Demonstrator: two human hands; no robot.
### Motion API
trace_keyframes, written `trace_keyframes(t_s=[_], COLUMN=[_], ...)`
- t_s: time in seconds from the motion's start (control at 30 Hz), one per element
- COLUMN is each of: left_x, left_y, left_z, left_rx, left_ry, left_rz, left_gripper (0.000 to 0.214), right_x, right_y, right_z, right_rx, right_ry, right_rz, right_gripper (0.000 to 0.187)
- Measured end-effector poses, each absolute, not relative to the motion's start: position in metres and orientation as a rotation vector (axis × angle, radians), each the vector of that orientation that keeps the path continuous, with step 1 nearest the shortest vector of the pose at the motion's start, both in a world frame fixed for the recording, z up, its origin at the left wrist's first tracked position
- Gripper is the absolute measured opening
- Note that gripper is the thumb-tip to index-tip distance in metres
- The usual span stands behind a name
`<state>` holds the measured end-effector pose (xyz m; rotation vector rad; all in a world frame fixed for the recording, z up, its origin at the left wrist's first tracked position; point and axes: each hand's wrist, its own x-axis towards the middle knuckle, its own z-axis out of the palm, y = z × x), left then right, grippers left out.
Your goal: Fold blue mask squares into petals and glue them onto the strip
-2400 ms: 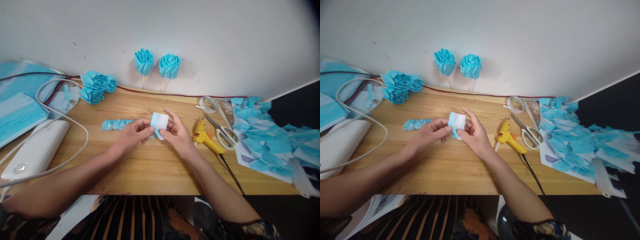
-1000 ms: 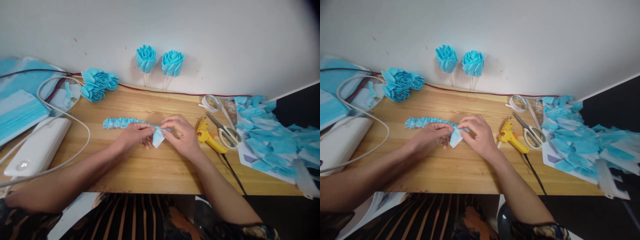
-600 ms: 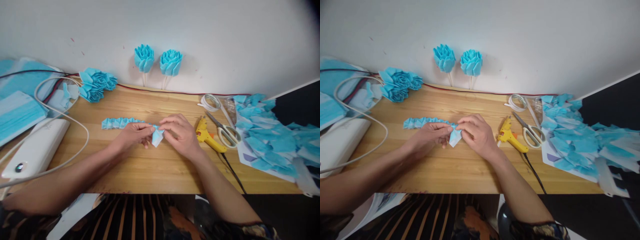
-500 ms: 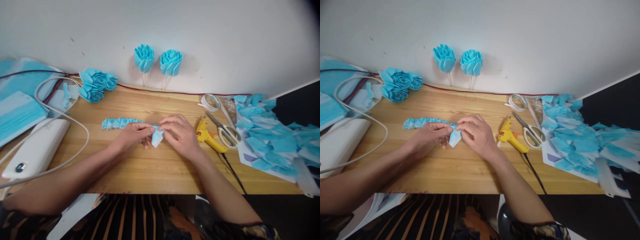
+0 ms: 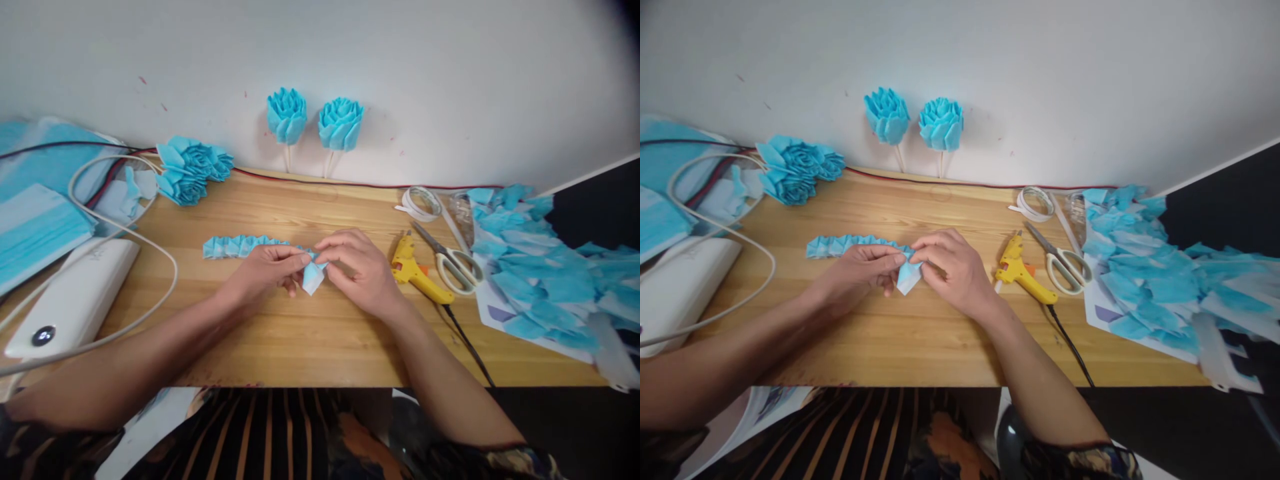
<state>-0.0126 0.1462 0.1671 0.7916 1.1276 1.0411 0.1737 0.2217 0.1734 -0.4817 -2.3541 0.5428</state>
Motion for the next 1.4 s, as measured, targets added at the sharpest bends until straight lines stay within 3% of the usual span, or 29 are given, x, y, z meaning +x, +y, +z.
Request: trace_keyframes(t_s=[0.2,0.47,0.67,0.77,0.93,1.0,1.4], left_x=[-0.013,-0.013,-0.013,-0.014,-0.014,-0.013,-0.009], left_y=[0.146,0.147,0.148,0.149,0.148,0.147,0.147], left_z=[0.170,0.168,0.168,0.166,0.163,0.163,0.165], left_rx=[0.849,0.885,0.891,0.880,0.816,0.806,0.753], left_ry=[1.214,1.314,1.324,1.322,1.268,1.245,1.144], left_rz=[1.030,1.114,1.149,1.228,1.326,1.357,1.442], left_gripper=[0.028,0.026,0.023,0.026,0.025,0.025,0.026], right_x=[0.174,0.178,0.168,0.169,0.169,0.167,0.148], right_y=[0.219,0.213,0.214,0.214,0.208,0.206,0.198], right_z=[0.177,0.178,0.164,0.167,0.175,0.176,0.168], right_rx=[-0.457,-0.738,-0.833,-0.912,-0.819,-0.719,-0.728], right_ry=[-2.360,-2.062,-2.004,-1.949,-2.024,-2.096,-2.164], right_rz=[0.612,1.257,1.354,1.202,0.536,0.355,0.193], right_gripper=[0.023,0.026,0.028,0.026,0.006,0.006,0.005])
